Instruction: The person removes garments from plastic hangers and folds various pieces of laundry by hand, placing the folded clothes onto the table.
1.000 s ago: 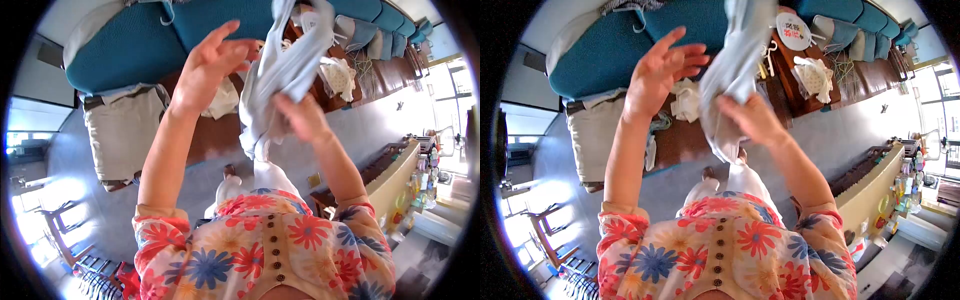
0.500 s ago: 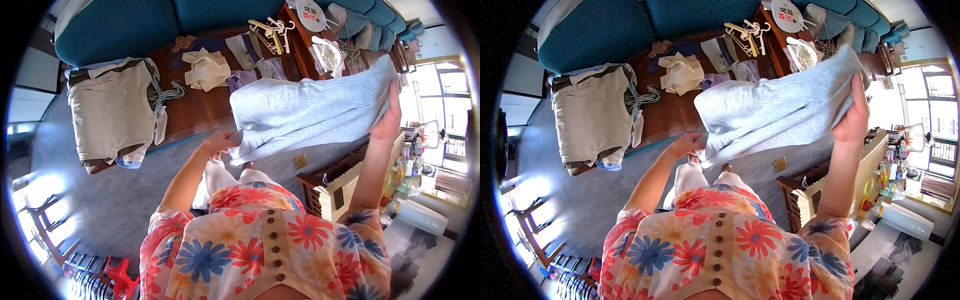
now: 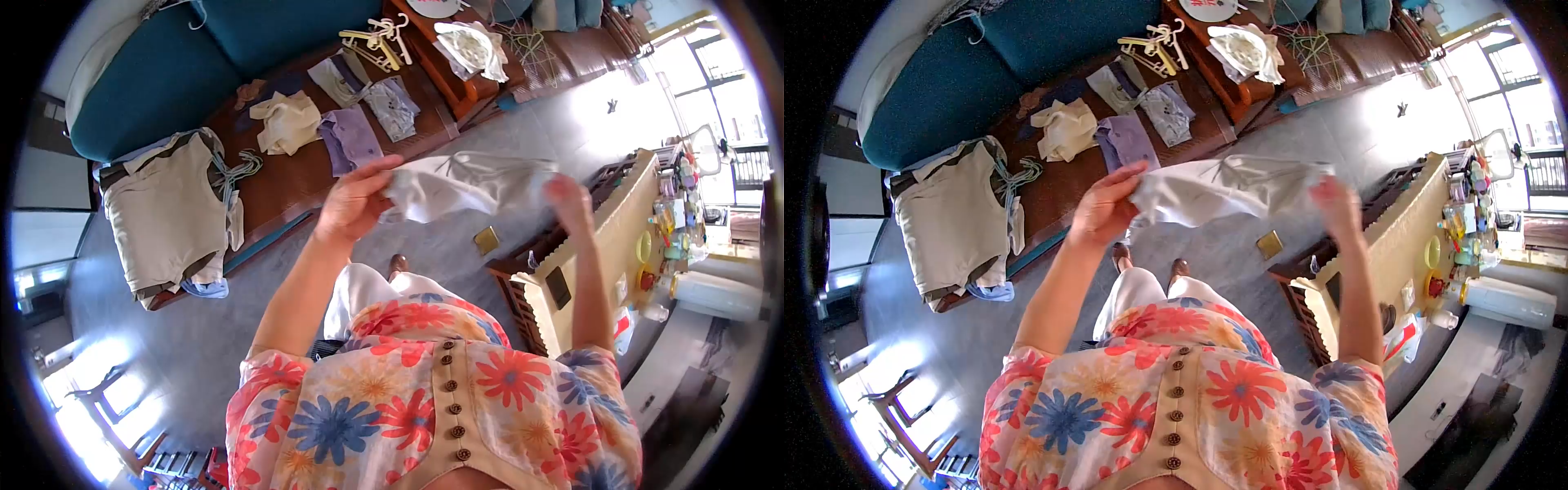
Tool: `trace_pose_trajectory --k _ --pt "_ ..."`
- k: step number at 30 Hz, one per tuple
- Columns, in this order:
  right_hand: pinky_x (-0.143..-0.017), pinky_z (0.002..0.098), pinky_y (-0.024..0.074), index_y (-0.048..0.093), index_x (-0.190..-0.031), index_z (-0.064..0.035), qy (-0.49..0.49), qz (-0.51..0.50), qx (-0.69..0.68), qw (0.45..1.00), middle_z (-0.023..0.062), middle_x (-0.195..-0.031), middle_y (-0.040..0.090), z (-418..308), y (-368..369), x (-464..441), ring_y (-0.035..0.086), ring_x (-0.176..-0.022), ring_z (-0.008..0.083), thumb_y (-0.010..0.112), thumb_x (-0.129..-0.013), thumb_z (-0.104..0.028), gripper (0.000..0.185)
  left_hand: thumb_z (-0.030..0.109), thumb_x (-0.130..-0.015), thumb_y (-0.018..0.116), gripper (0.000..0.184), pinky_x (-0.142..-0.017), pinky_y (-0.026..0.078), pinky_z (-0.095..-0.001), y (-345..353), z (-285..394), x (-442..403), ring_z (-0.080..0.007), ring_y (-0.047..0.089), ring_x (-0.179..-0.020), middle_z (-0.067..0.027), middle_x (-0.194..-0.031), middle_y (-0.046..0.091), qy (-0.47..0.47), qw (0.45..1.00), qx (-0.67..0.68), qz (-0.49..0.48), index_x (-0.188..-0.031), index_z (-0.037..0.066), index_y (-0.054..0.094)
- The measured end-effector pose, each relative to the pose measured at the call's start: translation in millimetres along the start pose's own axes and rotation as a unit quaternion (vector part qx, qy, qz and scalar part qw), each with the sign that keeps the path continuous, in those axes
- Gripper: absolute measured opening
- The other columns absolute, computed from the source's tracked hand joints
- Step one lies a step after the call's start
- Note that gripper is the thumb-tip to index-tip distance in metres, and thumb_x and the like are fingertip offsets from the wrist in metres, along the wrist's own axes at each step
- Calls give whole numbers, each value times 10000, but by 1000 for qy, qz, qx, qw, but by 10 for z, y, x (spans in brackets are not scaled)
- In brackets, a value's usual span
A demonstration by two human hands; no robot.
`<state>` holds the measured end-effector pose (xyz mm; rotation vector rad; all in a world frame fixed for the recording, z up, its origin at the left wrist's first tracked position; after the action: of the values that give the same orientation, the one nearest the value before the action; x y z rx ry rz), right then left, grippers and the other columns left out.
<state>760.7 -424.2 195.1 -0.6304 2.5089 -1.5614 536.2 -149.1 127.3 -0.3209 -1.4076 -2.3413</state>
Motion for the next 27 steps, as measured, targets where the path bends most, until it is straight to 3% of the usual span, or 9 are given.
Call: trace_pose_trajectory --k 2,4,5,9,15,21,25,26,27 --pt "-672 291 504 618 -928 -10 -78 -144 -247 955 103 -822 647 -528 676 440 612 -730 156 614 -763 -171 231 8 -835 503 286 -779 501 -317 465 -291 -63 -209 610 -866 -124 -1017 598 -32 999 -7 -42 -1119 4 525" --pt "-638 297 483 618 -911 -39 -196 -167 -189 948 93 -818 640 -1052 1060 738 600 -724 155 640 -750 -160 202 -45 -798 496 343 -798 499 -318 735 -534 -124 -223 612 -876 -133 -1019 597 -55 995 -25 -74 -1138 1 509" --pt "-620 290 477 630 -931 -102 -179 -202 -60 961 76 -837 633 -1156 1183 778 589 -717 128 658 -745 -156 196 -72 -778 490 375 -809 497 -318 815 -614 -137 -228 612 -884 -136 -1022 596 -56 994 -46 -87 -1145 1 503" --pt "-637 314 453 581 -896 24 -102 -169 -277 940 36 -783 638 -1258 1041 734 599 -724 172 570 -792 -107 167 -143 -707 464 487 -822 494 -315 831 -439 -134 -236 612 -902 -147 -1038 593 -15 990 -101 -97 -1171 3 481" --pt "-694 277 480 567 -919 -17 57 -258 -724 637 48 -859 599 -1190 1217 559 579 -743 155 417 -829 -76 185 -4 -706 589 431 -714 488 -258 625 67 -86 -180 619 -757 -111 -889 641 131 890 -436 -37 -1131 34 532" --pt "-703 265 461 533 -978 6 114 -331 -676 648 65 -889 572 -1569 1094 681 566 -790 132 437 -828 -114 215 345 -585 756 565 -897 401 -404 575 122 -5 -274 470 -1096 -118 -1164 510 179 541 -820 41 -1088 144 596" --pt "-652 244 449 545 -984 -5 61 -380 -621 683 41 -840 567 -1709 1049 688 553 -737 104 497 -814 -130 216 381 -587 737 474 -978 299 -479 393 -337 -212 -316 316 -1229 -113 -1294 398 215 592 -770 -101 -983 136 650" --pt "-644 241 447 551 -984 -11 40 -375 -580 722 36 -825 568 -1699 986 668 550 -727 98 518 -806 -136 220 189 -678 685 291 -929 382 -360 455 -337 -154 -272 472 -1102 -123 -1160 529 289 559 -768 -118 -929 52 634" --pt "-636 238 444 556 -985 -17 19 -369 -537 758 31 -811 569 -1682 916 646 547 -717 93 538 -799 -142 225 152 -701 656 238 -888 406 -336 278 -233 -255 -239 507 -1027 -102 -1085 560 227 665 -707 -80 -913 46 632"
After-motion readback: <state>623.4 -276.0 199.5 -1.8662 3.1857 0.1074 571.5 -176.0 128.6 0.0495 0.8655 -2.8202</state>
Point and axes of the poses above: each hand's wrist, its own x-axis away from the middle knuckle, its own y-axis out of the palm, z = x × y, the point moved 10 cm from there along -x, towards the middle knuckle
